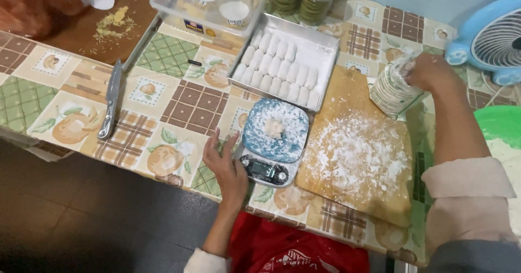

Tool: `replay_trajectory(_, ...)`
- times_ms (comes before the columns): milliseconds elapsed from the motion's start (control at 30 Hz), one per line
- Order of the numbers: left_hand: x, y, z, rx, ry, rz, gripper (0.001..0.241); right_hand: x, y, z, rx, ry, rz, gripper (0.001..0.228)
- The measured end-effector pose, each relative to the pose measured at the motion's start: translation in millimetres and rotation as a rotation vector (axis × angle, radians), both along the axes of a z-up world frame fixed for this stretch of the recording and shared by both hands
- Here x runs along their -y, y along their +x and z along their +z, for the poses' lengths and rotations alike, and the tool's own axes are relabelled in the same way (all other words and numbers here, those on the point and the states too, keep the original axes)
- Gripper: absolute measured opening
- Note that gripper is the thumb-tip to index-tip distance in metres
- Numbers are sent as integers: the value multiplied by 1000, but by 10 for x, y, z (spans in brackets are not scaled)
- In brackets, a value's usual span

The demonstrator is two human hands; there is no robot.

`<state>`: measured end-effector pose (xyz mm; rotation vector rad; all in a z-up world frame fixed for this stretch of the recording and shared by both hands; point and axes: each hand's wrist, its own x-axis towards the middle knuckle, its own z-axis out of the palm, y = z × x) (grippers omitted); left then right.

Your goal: The person portions dough from a large bowl, weighs each piece on a digital scale, coats it with flour on a wooden board, and then places the finished pieces into a metal tray.

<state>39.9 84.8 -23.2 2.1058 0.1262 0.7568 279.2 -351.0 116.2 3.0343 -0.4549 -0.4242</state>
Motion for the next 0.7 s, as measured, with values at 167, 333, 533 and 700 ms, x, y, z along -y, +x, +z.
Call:
replay_trajectory(167, 6, 19, -41, -20, 1, 20, 71, 164, 29, -138, 96, -29, 20, 32)
replay_trajectory(333, 3, 0, -20, -20, -8, 9, 70, -36, -327, -126, 303, -386, 182, 30)
replay_trajectory(533, -30, 61, -181, -7, -9, -15, 75, -1834, -1179, 39, 459, 610, 285, 27)
replay_trajectory(700, -34, 50, -167, 3, 6, -17, 70, -2464, -1179, -612, 198, 722, 713, 22)
